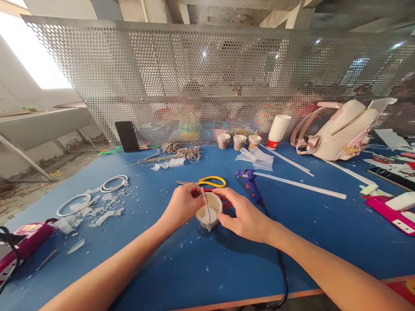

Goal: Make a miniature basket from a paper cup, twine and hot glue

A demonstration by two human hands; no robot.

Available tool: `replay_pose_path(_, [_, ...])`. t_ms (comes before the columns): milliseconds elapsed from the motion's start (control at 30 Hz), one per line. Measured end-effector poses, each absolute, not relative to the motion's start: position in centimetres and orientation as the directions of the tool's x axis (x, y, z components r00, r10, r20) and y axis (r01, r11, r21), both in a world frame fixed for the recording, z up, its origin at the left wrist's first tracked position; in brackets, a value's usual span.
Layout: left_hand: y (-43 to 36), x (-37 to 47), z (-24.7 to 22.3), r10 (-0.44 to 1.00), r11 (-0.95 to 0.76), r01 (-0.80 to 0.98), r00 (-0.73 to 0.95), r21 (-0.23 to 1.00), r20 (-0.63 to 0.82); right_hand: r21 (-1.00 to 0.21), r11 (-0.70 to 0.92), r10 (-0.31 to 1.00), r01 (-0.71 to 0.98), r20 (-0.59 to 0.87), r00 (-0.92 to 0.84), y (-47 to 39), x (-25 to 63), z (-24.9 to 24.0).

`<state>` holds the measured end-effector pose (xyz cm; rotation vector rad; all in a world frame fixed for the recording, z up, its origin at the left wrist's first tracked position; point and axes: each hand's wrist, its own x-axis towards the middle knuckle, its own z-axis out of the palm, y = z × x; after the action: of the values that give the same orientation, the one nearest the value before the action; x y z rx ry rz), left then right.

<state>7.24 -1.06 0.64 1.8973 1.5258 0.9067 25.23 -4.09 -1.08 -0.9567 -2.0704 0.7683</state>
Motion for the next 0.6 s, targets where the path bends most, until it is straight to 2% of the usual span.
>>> replay_pose_path(300, [-1.8,6.9,0.6,0.985,-0.154,0.704,0.056,0.693,0.162,-0.744,0.531,0.834,0.405,0.375,-0.404,-5.4,23.7,-2.2])
replay_pose_path(600, [-1.8,7.0,1.3,0.993,-0.094,0.812,0.039,0.577,0.107,-0.745,0.549,0.816,0.38,0.379,-0.436,-4.8,23.6,-2.6])
